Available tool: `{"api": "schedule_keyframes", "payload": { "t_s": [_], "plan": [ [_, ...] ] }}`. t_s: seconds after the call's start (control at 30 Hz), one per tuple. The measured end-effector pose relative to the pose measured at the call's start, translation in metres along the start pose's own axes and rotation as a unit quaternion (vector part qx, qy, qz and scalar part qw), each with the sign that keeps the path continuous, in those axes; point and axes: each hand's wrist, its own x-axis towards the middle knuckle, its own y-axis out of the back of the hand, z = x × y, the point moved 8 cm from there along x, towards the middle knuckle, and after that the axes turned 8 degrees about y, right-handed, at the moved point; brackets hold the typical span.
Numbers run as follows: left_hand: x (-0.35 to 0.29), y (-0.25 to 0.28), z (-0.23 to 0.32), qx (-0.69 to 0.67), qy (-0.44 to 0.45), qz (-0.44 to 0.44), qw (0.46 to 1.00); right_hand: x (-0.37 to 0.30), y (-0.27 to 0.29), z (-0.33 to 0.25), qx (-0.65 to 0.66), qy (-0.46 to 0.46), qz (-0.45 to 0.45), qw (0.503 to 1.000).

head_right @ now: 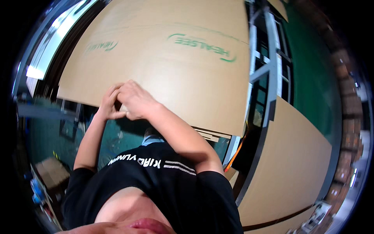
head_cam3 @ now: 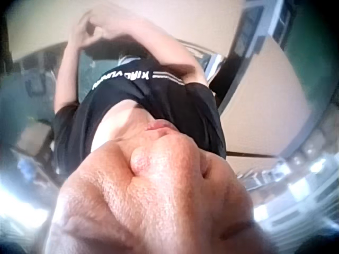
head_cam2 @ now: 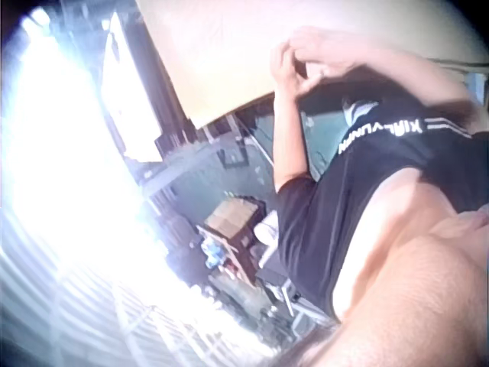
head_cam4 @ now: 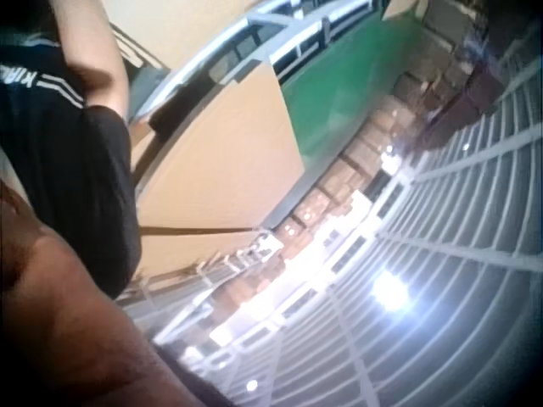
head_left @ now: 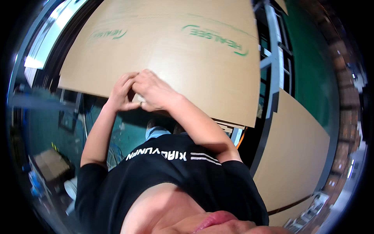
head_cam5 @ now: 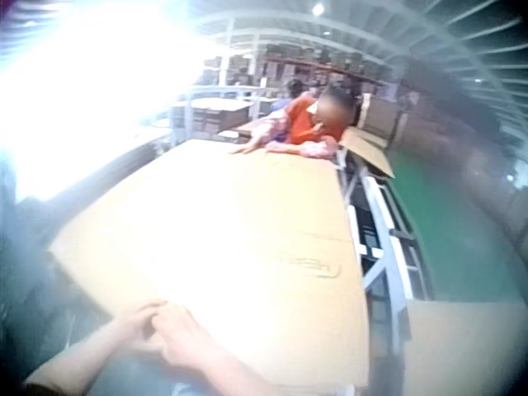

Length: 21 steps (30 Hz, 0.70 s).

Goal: The person assembles flat cardboard sheets into boxes by folding the flaps and securing them with tape. The person repeatedly picks up sheets, folds the sides, and applies tape to the seams before moving to the next sheet.

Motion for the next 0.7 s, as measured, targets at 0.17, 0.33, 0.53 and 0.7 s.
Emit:
{"api": "schedule_keyframes", "payload": {
  "t_s": [0.17,0.33,0.53,0.7],
  "plan": [
    [-0.008,0.001,0.015,0.007,-0.043,0.005,0.999,-0.020,-0.008,-0.008,-0.008,-0.026,-0.016,0.999],
    [-0.011,0.010,0.025,-0.024,-0.036,-0.004,0.999,-0.028,-0.011,-0.021,-0.007,-0.078,-0.070,0.994],
    [0.000,0.013,0.036,-0.026,-0.027,0.015,0.999,-0.027,0.000,-0.017,0.011,-0.079,-0.065,0.995],
    [0.002,0.017,0.032,-0.045,-0.024,0.011,0.999,-0.020,-0.002,-0.014,0.006,-0.088,-0.087,0.992]
  ]
}}
